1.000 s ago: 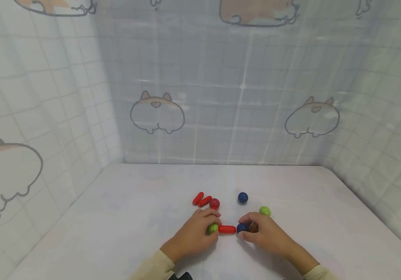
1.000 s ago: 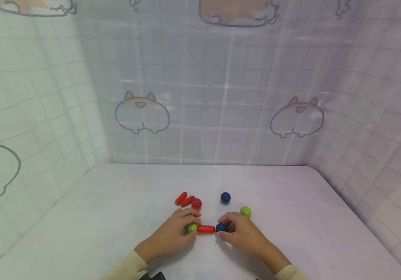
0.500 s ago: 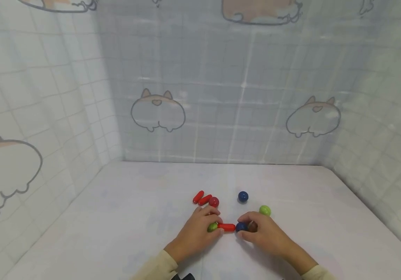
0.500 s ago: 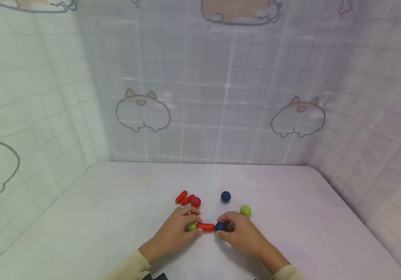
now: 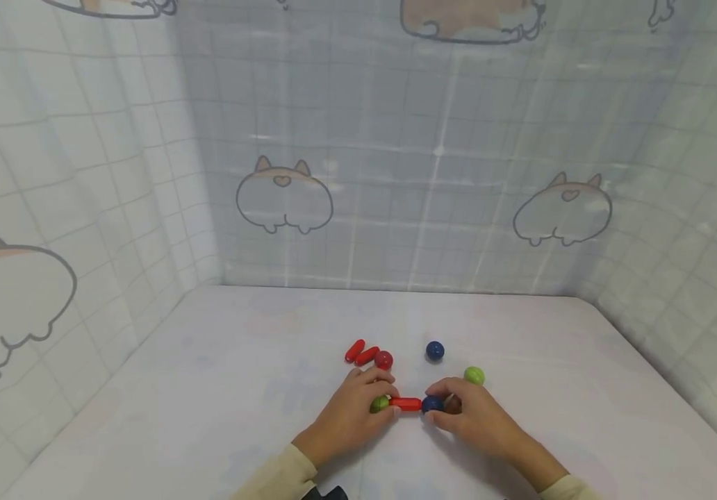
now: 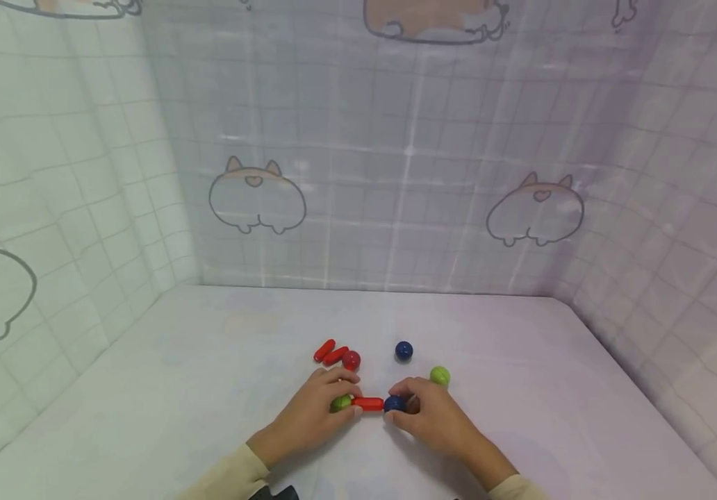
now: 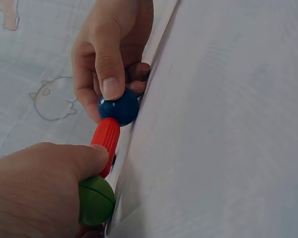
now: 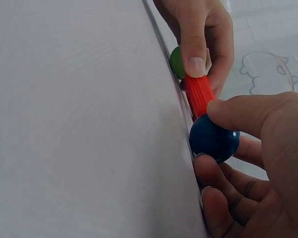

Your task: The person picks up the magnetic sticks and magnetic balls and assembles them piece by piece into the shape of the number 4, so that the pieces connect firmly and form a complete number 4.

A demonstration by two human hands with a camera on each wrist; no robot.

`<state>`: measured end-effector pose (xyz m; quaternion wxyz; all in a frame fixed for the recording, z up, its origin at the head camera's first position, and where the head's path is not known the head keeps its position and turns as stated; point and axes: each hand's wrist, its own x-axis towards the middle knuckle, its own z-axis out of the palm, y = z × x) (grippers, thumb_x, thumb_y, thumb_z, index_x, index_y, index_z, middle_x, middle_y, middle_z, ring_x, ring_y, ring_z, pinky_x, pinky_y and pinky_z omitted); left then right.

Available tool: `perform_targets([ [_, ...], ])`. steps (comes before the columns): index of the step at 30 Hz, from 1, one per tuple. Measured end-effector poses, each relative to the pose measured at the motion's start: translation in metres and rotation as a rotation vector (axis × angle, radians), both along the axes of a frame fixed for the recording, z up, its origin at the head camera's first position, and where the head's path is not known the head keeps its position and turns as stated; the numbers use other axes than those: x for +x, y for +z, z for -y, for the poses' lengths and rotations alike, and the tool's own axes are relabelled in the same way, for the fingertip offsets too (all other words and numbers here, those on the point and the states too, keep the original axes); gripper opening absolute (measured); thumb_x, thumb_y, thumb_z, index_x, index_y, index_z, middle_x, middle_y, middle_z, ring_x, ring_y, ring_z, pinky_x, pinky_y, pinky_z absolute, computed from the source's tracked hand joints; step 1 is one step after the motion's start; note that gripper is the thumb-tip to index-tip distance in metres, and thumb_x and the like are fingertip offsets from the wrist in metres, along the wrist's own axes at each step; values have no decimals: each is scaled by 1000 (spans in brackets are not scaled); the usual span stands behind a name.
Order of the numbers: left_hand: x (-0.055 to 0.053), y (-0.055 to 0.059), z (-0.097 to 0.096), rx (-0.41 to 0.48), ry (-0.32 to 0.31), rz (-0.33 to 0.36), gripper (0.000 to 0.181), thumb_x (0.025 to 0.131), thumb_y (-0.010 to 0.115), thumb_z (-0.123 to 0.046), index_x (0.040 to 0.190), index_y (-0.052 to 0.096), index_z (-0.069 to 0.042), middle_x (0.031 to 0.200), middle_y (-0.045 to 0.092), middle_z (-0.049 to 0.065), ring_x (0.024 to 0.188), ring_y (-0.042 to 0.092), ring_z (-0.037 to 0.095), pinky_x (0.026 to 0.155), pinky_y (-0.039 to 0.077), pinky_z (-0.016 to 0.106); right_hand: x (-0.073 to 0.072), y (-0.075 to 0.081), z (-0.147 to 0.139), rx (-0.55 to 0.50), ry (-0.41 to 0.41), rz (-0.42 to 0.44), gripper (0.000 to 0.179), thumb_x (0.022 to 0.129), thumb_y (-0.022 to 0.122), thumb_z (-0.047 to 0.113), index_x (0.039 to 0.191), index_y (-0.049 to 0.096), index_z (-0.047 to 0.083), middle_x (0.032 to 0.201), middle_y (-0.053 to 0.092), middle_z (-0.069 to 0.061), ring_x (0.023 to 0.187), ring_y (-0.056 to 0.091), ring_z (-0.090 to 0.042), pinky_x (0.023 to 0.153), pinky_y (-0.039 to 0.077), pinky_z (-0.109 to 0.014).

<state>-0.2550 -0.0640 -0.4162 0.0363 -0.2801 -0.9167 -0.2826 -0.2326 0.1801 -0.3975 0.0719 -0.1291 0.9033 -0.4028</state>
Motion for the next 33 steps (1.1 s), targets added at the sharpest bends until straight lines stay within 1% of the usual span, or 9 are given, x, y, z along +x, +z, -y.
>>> perform_targets([
  [7, 1, 0, 2, -5, -9, 30, 20, 89, 75, -38, 108, 73, -33, 124, 60, -11, 114, 51, 16, 95, 52, 42, 2, 1, 2, 14, -23, -10, 36, 84, 81, 29, 115, 70, 14, 97, 65, 5, 81, 58, -16, 71, 54, -25],
  [14, 0, 1, 1, 4, -14, 21, 18, 90, 75, -37, 107, 73, -32, 124, 60, -11, 113, 50, 16, 94, 51, 41, 1, 0, 4, 27, -41, -29, 34, 84, 82, 28, 112, 70, 13, 94, 65, 5, 80, 58, -15, 69, 53, -24],
  [19, 0, 0, 0, 0, -7, 24, 20, 89, 76, -38, 107, 74, -31, 123, 60, -12, 110, 50, 15, 91, 53, 39, 1, 0, 2, 18, -20, -32, 37, 83, 82, 28, 113, 70, 10, 94, 65, 4, 79, 58, -16, 67, 53, -25],
  [26, 1, 0, -1, 0, 1, 30, 19, 88, 76, -37, 106, 74, -31, 124, 61, -10, 109, 50, 14, 90, 53, 37, 0, -2, -4, -3, 33, -29, 39, 85, 81, 30, 116, 69, 10, 99, 67, 4, 82, 62, -15, 69, 54, -25],
  [33, 0, 2, 2, -4, 4, 39, 22, 88, 76, -39, 108, 73, -31, 125, 61, -12, 112, 50, 14, 92, 53, 37, 0, -1, -4, -11, 29, -12, 41, 86, 80, 31, 118, 69, 9, 101, 66, 4, 83, 61, -16, 71, 55, -25],
])
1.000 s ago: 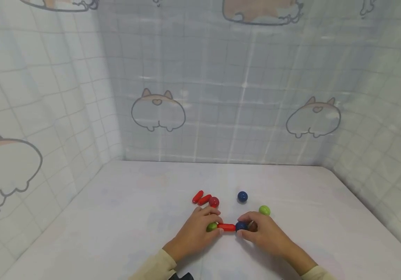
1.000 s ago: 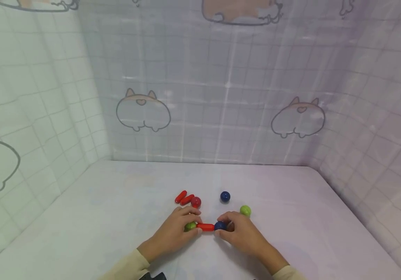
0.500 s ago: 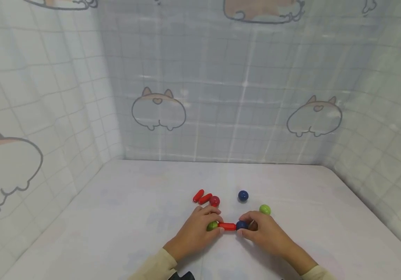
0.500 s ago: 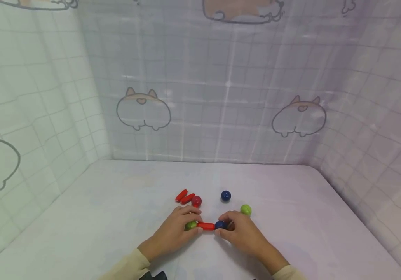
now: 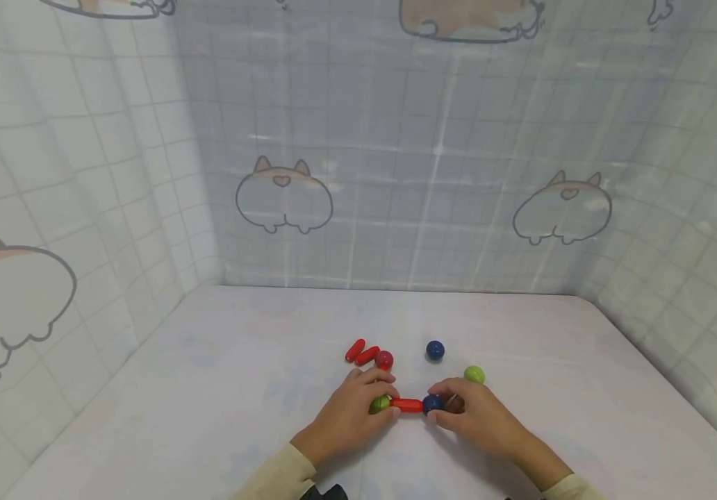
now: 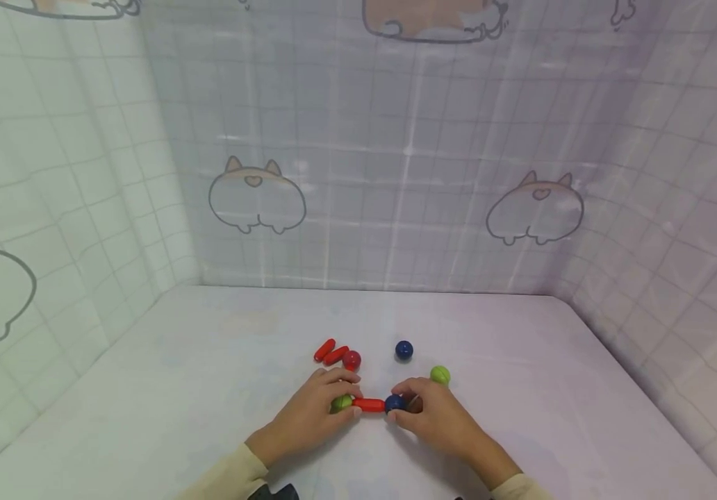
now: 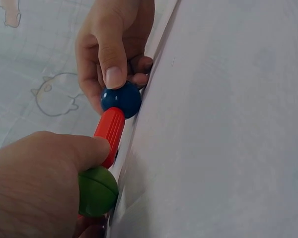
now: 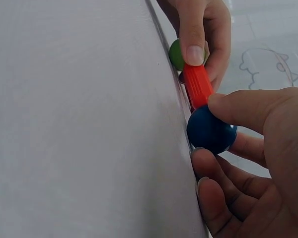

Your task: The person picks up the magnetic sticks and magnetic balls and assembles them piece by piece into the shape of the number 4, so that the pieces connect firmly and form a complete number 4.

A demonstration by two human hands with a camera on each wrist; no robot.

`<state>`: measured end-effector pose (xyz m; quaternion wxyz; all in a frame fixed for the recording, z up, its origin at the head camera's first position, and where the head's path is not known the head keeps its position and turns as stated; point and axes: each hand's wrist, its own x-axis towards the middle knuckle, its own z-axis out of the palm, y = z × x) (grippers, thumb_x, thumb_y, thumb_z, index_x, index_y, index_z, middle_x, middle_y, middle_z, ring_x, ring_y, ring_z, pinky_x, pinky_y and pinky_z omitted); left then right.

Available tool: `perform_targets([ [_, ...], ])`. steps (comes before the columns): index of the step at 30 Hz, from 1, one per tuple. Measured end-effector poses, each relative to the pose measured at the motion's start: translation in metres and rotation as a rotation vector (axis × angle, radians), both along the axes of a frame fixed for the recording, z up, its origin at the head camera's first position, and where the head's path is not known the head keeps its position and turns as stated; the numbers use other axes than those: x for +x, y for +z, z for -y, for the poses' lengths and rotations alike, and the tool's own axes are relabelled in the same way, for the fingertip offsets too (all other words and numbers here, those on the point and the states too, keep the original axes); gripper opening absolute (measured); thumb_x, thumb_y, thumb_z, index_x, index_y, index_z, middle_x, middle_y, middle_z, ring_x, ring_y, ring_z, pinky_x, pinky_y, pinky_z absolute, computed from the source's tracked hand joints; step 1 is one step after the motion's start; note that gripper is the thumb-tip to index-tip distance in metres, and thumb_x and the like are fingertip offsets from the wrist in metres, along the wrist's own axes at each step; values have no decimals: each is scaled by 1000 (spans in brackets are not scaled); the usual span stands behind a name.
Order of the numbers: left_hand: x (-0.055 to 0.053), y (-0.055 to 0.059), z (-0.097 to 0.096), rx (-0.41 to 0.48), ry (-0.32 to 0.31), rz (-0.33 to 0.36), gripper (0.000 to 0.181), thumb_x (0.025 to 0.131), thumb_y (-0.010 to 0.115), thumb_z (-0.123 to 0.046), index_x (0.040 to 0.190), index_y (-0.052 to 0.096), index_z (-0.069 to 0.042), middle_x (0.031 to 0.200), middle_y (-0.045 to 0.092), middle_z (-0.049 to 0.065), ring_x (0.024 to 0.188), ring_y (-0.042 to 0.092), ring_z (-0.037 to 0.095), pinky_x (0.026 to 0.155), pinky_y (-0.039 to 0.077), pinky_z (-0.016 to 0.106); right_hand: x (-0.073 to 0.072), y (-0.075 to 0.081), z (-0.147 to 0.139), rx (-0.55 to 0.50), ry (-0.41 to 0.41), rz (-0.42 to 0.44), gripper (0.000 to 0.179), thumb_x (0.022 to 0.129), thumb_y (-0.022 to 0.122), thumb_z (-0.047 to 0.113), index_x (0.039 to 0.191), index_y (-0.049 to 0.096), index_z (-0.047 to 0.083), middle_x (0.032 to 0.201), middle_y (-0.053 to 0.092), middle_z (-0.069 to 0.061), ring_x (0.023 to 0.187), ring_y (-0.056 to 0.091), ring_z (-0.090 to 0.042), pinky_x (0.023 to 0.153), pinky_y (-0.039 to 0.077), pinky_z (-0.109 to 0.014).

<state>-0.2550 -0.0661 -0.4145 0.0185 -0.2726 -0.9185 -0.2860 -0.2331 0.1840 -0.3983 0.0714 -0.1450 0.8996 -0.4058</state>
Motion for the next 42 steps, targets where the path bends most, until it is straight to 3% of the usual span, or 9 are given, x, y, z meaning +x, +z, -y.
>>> perform_targets([
  [4, -1, 1, 3, 1, -9, 26, 30, 89, 74, -42, 116, 72, -30, 130, 60, -13, 122, 51, 17, 97, 51, 43, 1, -1, -1, -8, -7, 3, 41, 86, 80, 31, 119, 69, 10, 101, 66, 3, 84, 61, -16, 71, 55, -26],
  [8, -3, 2, 9, 63, -8, 77, 36, 91, 71, -42, 124, 69, -28, 135, 58, -13, 129, 50, 17, 99, 50, 45, 1, -2, -1, -12, -8, 5, 42, 86, 80, 32, 121, 69, 11, 101, 66, 4, 84, 61, -16, 70, 55, -25],
  [13, -7, 0, 16, 163, 0, 78, 32, 96, 67, -38, 125, 68, -25, 130, 59, -14, 115, 57, 10, 94, 53, 35, 3, -2, -1, -13, -28, 15, 44, 86, 80, 32, 121, 68, 10, 100, 66, 3, 83, 60, -17, 70, 54, -27],
  [20, -19, -1, 24, 176, 37, -53, 20, 96, 67, -31, 114, 72, -24, 111, 64, -14, 92, 60, 4, 81, 55, 27, 3, -5, -2, -17, -48, 10, 44, 85, 80, 33, 122, 68, 11, 100, 66, 4, 84, 60, -16, 70, 54, -27],
  [26, -41, 9, 29, 142, 149, -218, 13, 94, 70, -22, 106, 74, -19, 93, 65, -13, 81, 57, 6, 72, 53, 23, 2, -6, -2, -33, -38, -3, 44, 86, 80, 33, 121, 68, 11, 102, 66, 4, 85, 60, -16, 70, 53, -27],
  [28, -48, 13, 31, 140, 194, -228, 12, 93, 72, -20, 104, 75, -18, 89, 64, -11, 80, 57, 7, 71, 53, 23, 2, -7, -2, -37, -33, -4, 44, 86, 80, 33, 121, 68, 11, 102, 66, 3, 85, 59, -17, 69, 53, -27],
  [31, -59, 18, 32, 158, 256, -181, 11, 93, 71, -19, 103, 75, -17, 89, 65, -9, 81, 58, 11, 71, 53, 26, 2, -8, -2, -42, -22, -10, 43, 86, 79, 33, 121, 68, 11, 103, 66, 3, 85, 59, -17, 69, 53, -27],
  [35, -71, 20, 33, 206, 337, -51, 11, 94, 69, -18, 103, 74, -17, 94, 67, -6, 86, 59, 15, 75, 55, 31, 2, -8, -1, -44, -17, -16, 43, 87, 79, 33, 121, 68, 11, 103, 66, 3, 85, 59, -17, 69, 53, -26],
  [42, -86, 17, 28, 211, 391, 140, 13, 94, 68, -21, 104, 72, -15, 99, 68, -2, 92, 60, 20, 82, 55, 38, 3, -9, -3, -55, -19, -17, 43, 86, 79, 32, 121, 68, 10, 103, 66, 3, 85, 60, -17, 69, 53, -26],
])
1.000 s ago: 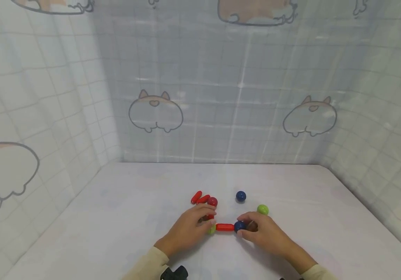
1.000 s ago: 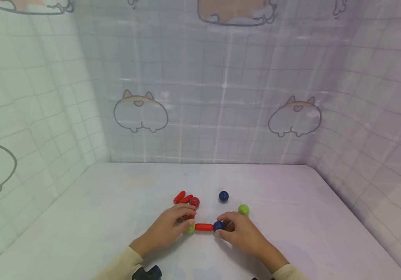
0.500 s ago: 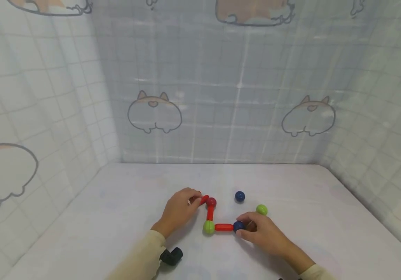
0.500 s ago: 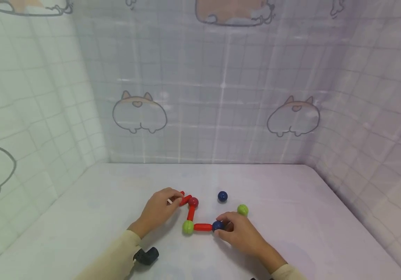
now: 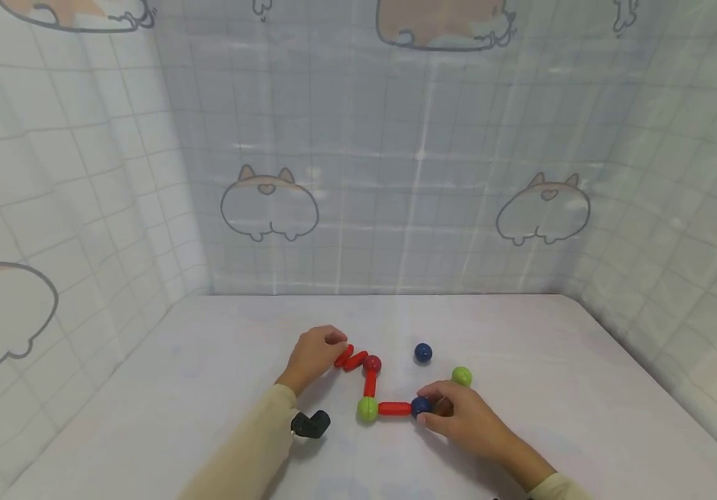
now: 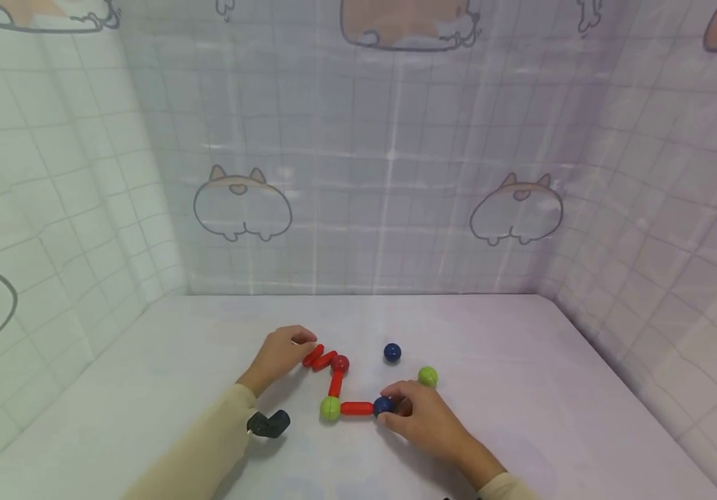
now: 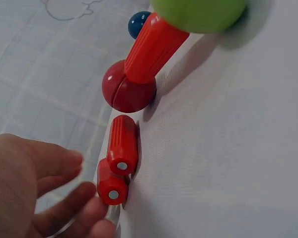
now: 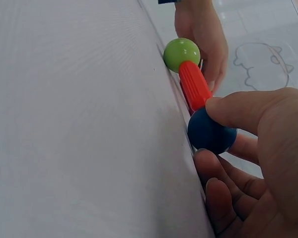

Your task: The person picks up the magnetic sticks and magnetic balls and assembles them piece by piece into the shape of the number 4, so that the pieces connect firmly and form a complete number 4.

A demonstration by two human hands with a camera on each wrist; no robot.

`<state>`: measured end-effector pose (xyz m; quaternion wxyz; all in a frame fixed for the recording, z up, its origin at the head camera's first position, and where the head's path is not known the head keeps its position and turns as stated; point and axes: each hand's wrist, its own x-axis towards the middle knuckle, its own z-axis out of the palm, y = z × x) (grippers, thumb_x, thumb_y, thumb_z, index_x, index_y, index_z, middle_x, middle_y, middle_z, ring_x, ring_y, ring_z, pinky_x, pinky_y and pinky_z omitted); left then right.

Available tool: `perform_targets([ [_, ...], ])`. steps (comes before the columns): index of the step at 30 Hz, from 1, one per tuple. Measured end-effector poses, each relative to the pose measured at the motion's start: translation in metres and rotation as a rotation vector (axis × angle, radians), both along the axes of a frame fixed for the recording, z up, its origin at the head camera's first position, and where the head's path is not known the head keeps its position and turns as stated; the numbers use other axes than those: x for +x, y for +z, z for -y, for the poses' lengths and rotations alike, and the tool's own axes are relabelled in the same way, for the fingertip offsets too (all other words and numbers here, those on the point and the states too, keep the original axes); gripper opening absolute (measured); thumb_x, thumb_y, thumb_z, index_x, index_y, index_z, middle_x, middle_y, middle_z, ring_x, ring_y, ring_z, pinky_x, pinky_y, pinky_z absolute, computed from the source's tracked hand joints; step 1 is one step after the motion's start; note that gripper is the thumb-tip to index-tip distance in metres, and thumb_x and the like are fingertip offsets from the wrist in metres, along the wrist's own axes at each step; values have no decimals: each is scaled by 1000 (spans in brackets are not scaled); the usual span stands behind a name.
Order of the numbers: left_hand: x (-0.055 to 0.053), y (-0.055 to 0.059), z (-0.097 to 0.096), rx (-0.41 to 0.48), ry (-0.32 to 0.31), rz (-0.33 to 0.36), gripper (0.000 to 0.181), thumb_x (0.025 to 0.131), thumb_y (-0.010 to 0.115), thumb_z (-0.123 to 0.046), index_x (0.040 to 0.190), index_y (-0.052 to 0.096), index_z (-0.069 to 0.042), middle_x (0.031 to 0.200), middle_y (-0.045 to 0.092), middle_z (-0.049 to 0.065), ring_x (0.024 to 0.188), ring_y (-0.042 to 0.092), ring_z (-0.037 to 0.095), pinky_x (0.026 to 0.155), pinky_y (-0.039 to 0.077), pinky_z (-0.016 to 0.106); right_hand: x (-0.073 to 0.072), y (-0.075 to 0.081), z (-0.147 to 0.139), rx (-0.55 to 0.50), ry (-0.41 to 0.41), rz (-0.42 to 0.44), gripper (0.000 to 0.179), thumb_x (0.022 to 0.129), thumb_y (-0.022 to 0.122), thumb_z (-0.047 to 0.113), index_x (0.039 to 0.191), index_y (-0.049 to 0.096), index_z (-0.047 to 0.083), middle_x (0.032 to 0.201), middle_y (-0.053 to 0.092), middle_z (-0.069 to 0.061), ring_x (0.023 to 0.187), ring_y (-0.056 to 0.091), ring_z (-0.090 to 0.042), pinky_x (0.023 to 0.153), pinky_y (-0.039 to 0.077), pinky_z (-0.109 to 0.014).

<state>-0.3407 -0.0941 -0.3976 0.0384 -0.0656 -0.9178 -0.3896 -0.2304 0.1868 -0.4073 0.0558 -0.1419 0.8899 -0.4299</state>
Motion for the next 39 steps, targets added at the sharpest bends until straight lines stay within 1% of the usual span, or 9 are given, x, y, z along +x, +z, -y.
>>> perform_targets([
  [3, -3, 2, -3, -44, 2, 68, 17, 92, 71, -22, 107, 71, -14, 100, 67, 1, 91, 60, 21, 79, 55, 38, 0, 0, 0, -5, 0, 0, 43, 86, 79, 32, 121, 68, 10, 103, 66, 3, 85, 60, -17, 69, 53, -26],
  [6, -5, 4, -6, -115, -10, 99, 22, 90, 74, -22, 110, 71, -13, 100, 67, 3, 88, 61, 21, 75, 56, 36, 1, 0, 1, -2, -7, 6, 42, 86, 79, 32, 121, 68, 11, 102, 66, 4, 85, 59, -17, 69, 52, -26],
  [11, -8, 6, -10, -205, -37, 99, 24, 89, 75, -20, 112, 71, -13, 96, 69, 2, 82, 61, 19, 69, 55, 33, 2, -1, 0, 2, -12, 1, 41, 86, 79, 31, 121, 68, 11, 102, 66, 4, 84, 59, -17, 69, 52, -26],
  [16, -9, 7, -10, -204, -45, 99, 24, 89, 74, -18, 112, 71, -11, 95, 69, 3, 80, 61, 19, 68, 55, 33, 1, -2, 0, -8, -5, -12, 40, 87, 78, 30, 121, 68, 11, 102, 65, 4, 84, 59, -17, 69, 52, -25],
  [21, -10, 6, -4, -108, -39, 116, 26, 90, 70, -17, 115, 70, -10, 98, 67, 4, 81, 61, 19, 70, 56, 34, 1, -3, 0, -5, -2, -13, 40, 87, 78, 32, 121, 68, 12, 102, 65, 4, 84, 59, -16, 70, 52, -25],
  [27, -17, 4, 3, 104, -29, 167, 31, 95, 62, -21, 124, 69, -11, 103, 66, 5, 85, 61, 22, 71, 57, 32, -1, -3, 1, 4, -27, 8, 42, 86, 79, 33, 121, 68, 13, 101, 65, 5, 85, 60, -16, 71, 53, -26],
  [29, -19, 4, 2, 170, -40, 185, 33, 97, 61, -22, 127, 68, -12, 103, 66, 5, 87, 62, 21, 73, 57, 32, -1, -4, 1, 9, -41, 15, 42, 86, 79, 34, 121, 67, 13, 101, 65, 5, 85, 60, -16, 71, 53, -26],
  [33, -18, 5, -6, 279, -92, 228, 35, 98, 60, -22, 131, 65, -11, 104, 66, 6, 89, 65, 21, 76, 58, 33, 0, -6, -2, 28, -64, 23, 41, 85, 80, 33, 118, 66, 13, 100, 65, 5, 83, 59, -15, 69, 53, -26],
  [39, -16, 10, -17, 409, -124, 244, 32, 99, 60, -19, 129, 65, -11, 104, 66, 10, 89, 67, 22, 78, 59, 33, 0, -5, -1, 10, -58, 25, 38, 85, 80, 33, 115, 67, 14, 100, 65, 5, 84, 59, -16, 71, 53, -27],
])
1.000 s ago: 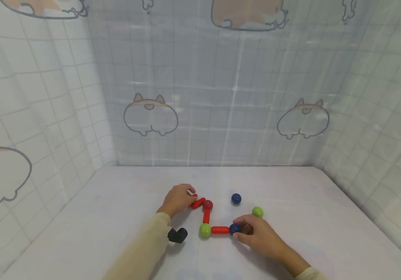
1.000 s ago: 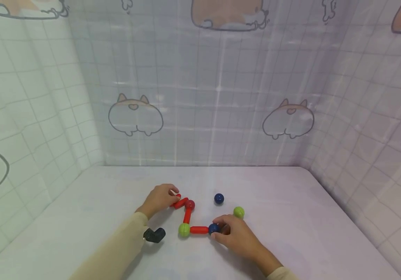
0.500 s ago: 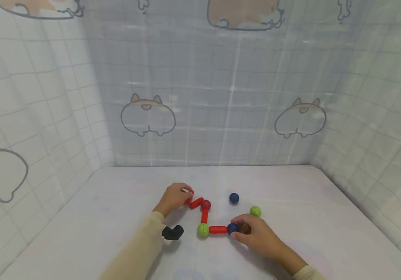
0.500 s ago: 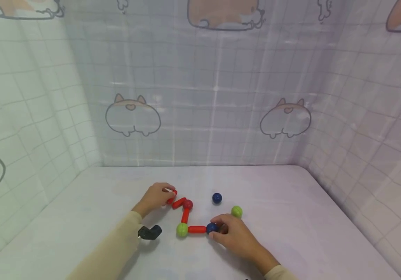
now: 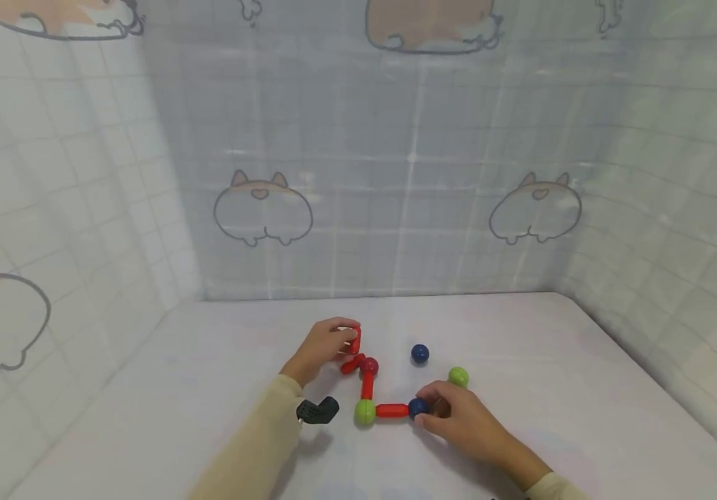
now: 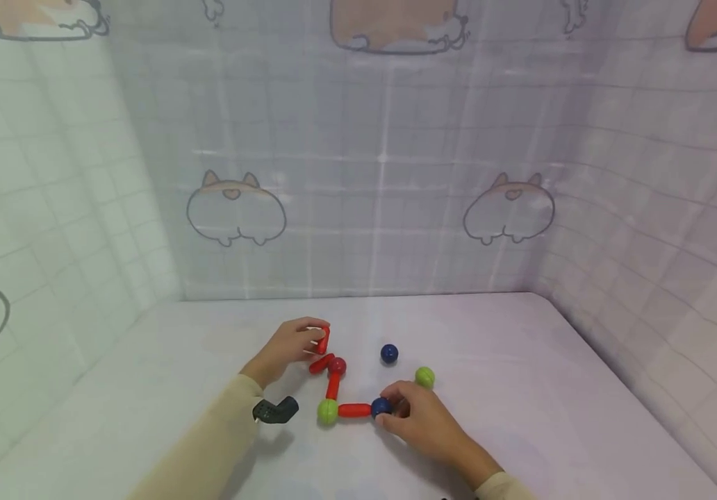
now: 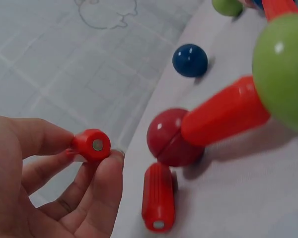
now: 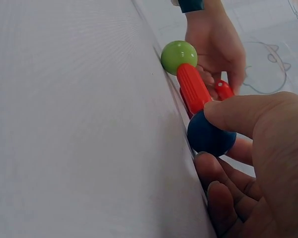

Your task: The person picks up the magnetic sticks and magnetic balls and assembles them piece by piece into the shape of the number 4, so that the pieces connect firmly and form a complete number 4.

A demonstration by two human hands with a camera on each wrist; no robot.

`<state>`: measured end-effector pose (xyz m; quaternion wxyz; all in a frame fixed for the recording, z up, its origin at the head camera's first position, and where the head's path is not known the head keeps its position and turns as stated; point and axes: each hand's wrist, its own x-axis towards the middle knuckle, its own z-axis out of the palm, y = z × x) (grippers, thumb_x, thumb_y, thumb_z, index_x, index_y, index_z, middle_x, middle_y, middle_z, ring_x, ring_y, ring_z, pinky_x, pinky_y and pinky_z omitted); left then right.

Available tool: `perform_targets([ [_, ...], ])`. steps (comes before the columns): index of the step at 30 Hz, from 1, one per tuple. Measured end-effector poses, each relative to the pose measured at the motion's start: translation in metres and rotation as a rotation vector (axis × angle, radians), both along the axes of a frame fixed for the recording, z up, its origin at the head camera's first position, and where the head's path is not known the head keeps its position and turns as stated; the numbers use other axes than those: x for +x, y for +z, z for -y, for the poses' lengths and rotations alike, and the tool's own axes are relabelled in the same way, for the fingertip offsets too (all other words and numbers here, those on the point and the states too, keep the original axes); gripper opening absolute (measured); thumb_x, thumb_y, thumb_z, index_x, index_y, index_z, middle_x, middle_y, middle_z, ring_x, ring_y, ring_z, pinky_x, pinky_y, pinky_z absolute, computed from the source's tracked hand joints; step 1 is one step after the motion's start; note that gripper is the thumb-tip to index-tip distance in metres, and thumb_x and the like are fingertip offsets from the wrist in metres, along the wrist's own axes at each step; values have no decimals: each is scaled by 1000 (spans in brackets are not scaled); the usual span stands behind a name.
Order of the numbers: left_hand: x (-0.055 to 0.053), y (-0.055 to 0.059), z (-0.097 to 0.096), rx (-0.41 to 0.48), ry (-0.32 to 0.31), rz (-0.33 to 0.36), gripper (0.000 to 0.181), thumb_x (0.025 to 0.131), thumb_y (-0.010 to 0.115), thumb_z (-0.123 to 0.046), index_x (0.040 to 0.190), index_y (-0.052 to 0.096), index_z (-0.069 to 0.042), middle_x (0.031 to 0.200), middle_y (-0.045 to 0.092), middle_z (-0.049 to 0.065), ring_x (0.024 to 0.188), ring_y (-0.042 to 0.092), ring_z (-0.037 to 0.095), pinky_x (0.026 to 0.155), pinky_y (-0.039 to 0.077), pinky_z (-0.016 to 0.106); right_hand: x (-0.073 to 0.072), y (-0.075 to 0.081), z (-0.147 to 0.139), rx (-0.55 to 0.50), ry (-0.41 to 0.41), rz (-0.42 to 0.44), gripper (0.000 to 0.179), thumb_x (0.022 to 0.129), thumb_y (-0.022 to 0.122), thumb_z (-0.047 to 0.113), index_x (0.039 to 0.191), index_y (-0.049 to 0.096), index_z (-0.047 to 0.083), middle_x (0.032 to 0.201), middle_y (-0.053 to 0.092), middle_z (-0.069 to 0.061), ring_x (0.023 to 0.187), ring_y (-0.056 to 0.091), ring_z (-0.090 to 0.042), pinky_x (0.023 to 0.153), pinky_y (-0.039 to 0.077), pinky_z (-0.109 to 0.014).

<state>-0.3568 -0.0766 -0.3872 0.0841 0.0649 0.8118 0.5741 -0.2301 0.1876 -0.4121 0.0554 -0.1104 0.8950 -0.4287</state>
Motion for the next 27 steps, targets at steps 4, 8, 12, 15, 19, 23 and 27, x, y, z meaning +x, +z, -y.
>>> perform_targets([
  [4, 0, 0, -6, 67, -49, 24, 33, 99, 61, -19, 130, 64, -9, 107, 66, 12, 90, 68, 23, 82, 58, 34, 0, 2, 1, 15, -7, 16, 37, 85, 80, 33, 116, 67, 16, 100, 65, 5, 84, 59, -16, 71, 53, -27],
  [8, 2, -1, -12, 72, -77, 28, 33, 99, 61, -21, 130, 63, -10, 107, 65, 12, 86, 69, 22, 83, 58, 35, 0, 3, 2, 7, 5, 7, 38, 86, 79, 33, 117, 67, 15, 102, 65, 4, 85, 60, -16, 72, 53, -29],
  [12, 7, -2, -19, 30, -76, 22, 33, 99, 62, -25, 130, 63, -12, 106, 66, 10, 82, 70, 21, 84, 58, 36, 2, 2, 3, 2, 8, 4, 40, 86, 79, 33, 119, 67, 14, 103, 66, 4, 85, 60, -16, 72, 53, -29],
  [15, 11, 1, -26, 22, -78, 17, 32, 99, 64, -26, 128, 64, -12, 104, 66, 9, 81, 71, 20, 83, 58, 37, 3, 1, 2, 15, -7, 15, 41, 86, 79, 33, 119, 67, 13, 103, 66, 4, 85, 60, -16, 73, 53, -29],
  [19, 15, 6, -34, 19, -98, 24, 32, 98, 65, -26, 126, 64, -10, 102, 67, 8, 81, 72, 20, 81, 58, 36, 3, 3, 2, 19, -22, 32, 40, 85, 80, 32, 117, 66, 13, 101, 65, 4, 85, 59, -16, 74, 54, -30],
  [23, 18, 11, -38, 13, -124, 39, 31, 98, 65, -25, 124, 64, -10, 100, 68, 8, 80, 72, 20, 79, 59, 36, 1, 3, 3, 19, -23, 40, 39, 84, 81, 33, 114, 66, 14, 98, 65, 4, 84, 59, -17, 73, 53, -30],
  [27, 20, 13, -43, 7, -171, 26, 29, 97, 67, -23, 122, 64, -9, 97, 69, 8, 80, 72, 21, 79, 59, 35, 1, 2, 4, 10, -19, 21, 37, 84, 81, 31, 112, 65, 13, 98, 65, 4, 83, 59, -17, 72, 53, -29],
])
